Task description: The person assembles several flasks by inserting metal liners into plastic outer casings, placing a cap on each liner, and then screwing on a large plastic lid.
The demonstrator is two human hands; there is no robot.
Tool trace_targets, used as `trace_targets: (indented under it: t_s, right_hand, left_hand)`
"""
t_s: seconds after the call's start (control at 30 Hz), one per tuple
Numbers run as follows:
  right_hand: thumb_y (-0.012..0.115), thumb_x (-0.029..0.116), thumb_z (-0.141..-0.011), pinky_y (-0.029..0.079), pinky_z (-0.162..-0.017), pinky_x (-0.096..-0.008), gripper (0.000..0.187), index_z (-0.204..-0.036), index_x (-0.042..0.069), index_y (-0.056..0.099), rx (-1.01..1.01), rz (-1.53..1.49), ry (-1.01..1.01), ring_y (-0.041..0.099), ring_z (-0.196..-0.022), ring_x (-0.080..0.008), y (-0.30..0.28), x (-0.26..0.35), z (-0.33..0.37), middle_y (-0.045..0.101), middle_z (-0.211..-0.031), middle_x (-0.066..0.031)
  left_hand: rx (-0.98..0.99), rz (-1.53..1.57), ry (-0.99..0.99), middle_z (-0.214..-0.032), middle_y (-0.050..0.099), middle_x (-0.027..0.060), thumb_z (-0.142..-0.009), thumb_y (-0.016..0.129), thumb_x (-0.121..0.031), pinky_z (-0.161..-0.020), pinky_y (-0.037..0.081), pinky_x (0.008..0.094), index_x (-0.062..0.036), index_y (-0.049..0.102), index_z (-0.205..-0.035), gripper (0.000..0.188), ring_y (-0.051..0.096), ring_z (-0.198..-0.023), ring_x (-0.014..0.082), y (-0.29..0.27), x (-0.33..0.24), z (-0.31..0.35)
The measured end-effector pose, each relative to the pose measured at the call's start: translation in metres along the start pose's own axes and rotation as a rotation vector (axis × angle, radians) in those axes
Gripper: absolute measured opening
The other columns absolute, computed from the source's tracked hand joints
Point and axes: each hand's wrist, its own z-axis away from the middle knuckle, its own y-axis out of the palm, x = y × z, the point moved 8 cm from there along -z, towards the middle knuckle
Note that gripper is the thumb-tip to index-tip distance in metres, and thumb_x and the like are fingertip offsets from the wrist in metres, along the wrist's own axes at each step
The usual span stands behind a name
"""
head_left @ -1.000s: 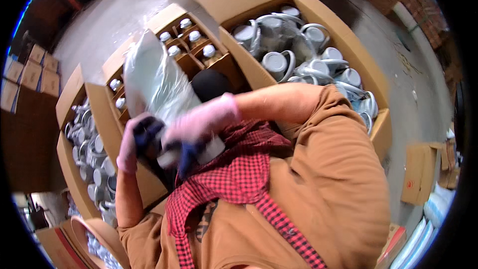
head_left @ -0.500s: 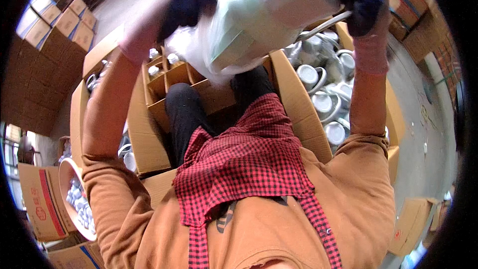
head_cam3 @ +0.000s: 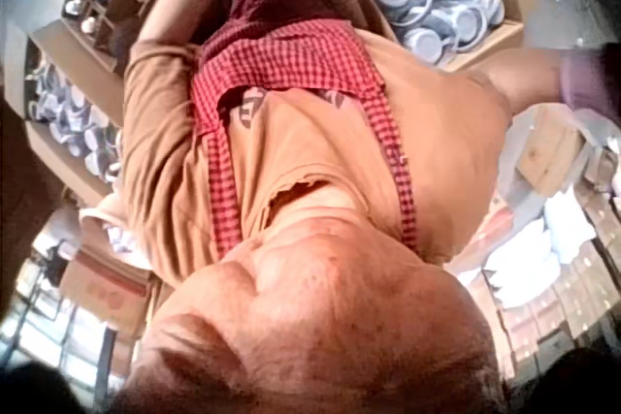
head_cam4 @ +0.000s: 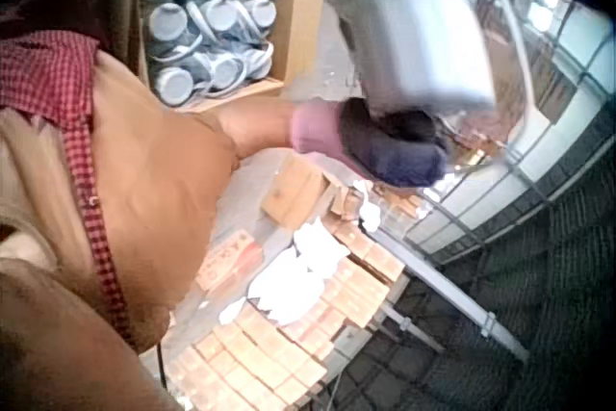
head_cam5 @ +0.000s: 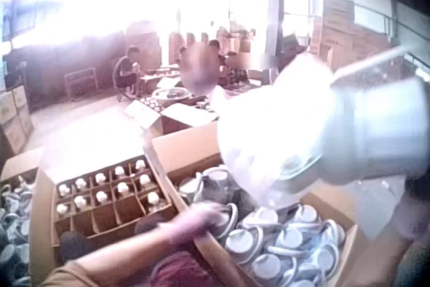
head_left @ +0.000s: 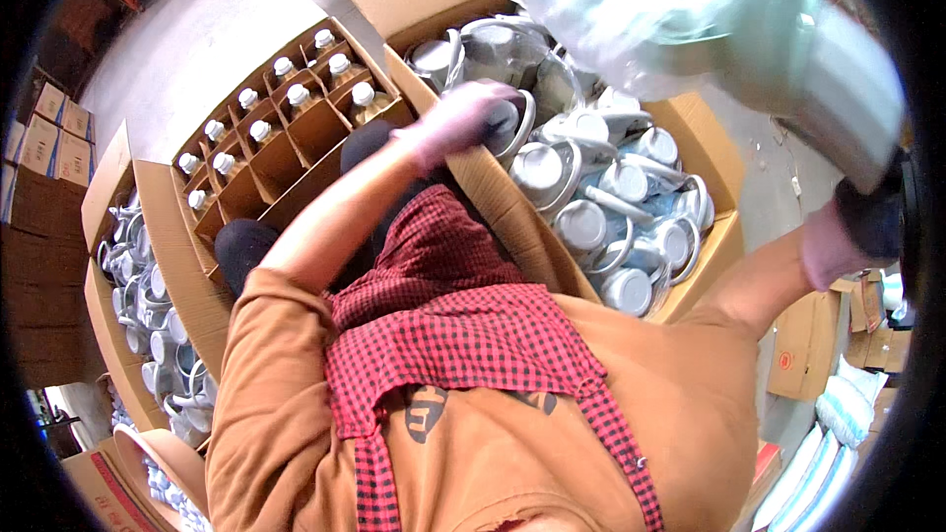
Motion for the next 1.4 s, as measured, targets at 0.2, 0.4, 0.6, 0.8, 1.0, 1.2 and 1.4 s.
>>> trace_targets:
  t_s: [0.2,0.4,0.6,0.8,1.0,1.2,1.4]
  right_hand:
    - [0.054,0.018,-0.088,0.043,-0.064,-0.0247,0.017,-0.091,0.002,0.062,-0.271,0.293,0.432,0.054,-0.069,-0.0115,0.029,-0.066,0.08,0.058,-0.073,-0.003]
    - [0.056,0.02,-0.088,0.037,-0.057,-0.02,0.019,-0.095,0.002,0.06,-0.19,0.385,0.664,0.049,-0.061,-0.0079,0.033,-0.098,0.118,0.055,-0.068,-0.0005]
    - [0.053,0.012,-0.09,0.044,-0.065,-0.0237,0.019,-0.102,-0.001,0.059,-0.162,0.189,0.665,0.053,-0.07,-0.0105,0.01,-0.115,0.107,0.056,-0.082,-0.0042]
    - [0.051,0.019,-0.089,0.045,-0.065,-0.024,0.022,-0.1,0.001,0.059,0.124,0.561,0.623,0.056,-0.072,-0.0129,0.031,-0.174,0.134,0.058,-0.084,-0.005]
    - [0.047,0.008,-0.088,0.046,-0.071,-0.0257,0.02,-0.104,0.002,0.057,0.313,0.151,0.891,0.057,-0.077,-0.0154,0.086,-0.27,0.197,0.059,-0.089,-0.004]
    - [0.05,0.007,-0.082,0.048,-0.076,-0.0325,0.021,-0.1,0.007,0.06,1.099,0.507,0.609,0.061,-0.082,-0.0216,0.19,-0.284,0.244,0.062,-0.091,-0.0147]
    - [0.049,0.008,-0.081,0.047,-0.084,-0.0412,0.026,-0.106,0.008,0.056,1.762,0.461,0.598,0.06,-0.098,-0.0322,0.264,-0.291,0.35,0.062,-0.099,-0.0192]
  left_hand:
    - [0.292,-0.467,-0.067,-0.128,0.047,0.0115,-0.073,0.058,-0.011,-0.09,0.042,0.0445,-0.0122,0.066,-0.096,0.025,0.047,-0.114,0.0313,0.079,-0.001,-0.011]
    - [0.084,-0.326,-0.363,-0.126,0.048,0.014,-0.075,0.053,-0.003,-0.082,0.048,0.0407,-0.0056,0.064,-0.091,0.019,0.058,-0.095,0.0322,0.051,0.033,-0.01]
    - [-0.251,0.056,-0.355,-0.111,0.051,0.0133,-0.072,0.061,-0.008,-0.086,0.044,0.0421,-0.006,0.061,-0.087,0.016,0.052,-0.101,0.0346,0.042,0.037,-0.015]
    - [-0.128,0.299,-0.471,-0.098,0.052,0.016,-0.072,0.066,-0.01,-0.08,0.044,0.0419,-0.0037,0.058,-0.09,0.021,0.052,-0.095,0.0359,0.049,0.028,-0.015]
    - [-0.127,0.321,-0.44,-0.097,0.053,0.0146,-0.075,0.065,-0.011,-0.077,0.045,0.0424,-0.0056,0.058,-0.091,0.018,0.054,-0.092,0.0359,0.049,0.026,-0.01]
    - [-0.085,0.344,-0.381,-0.095,0.053,0.0153,-0.075,0.064,-0.01,-0.074,0.046,0.0423,-0.006,0.056,-0.092,0.019,0.056,-0.088,0.0358,0.053,0.021,-0.014]
    - [0.084,0.263,-0.357,-0.099,0.054,0.0174,-0.081,0.059,-0.018,-0.07,0.048,0.0447,-0.0046,0.056,-0.092,0.018,0.059,-0.082,0.0375,0.066,0.015,-0.018]
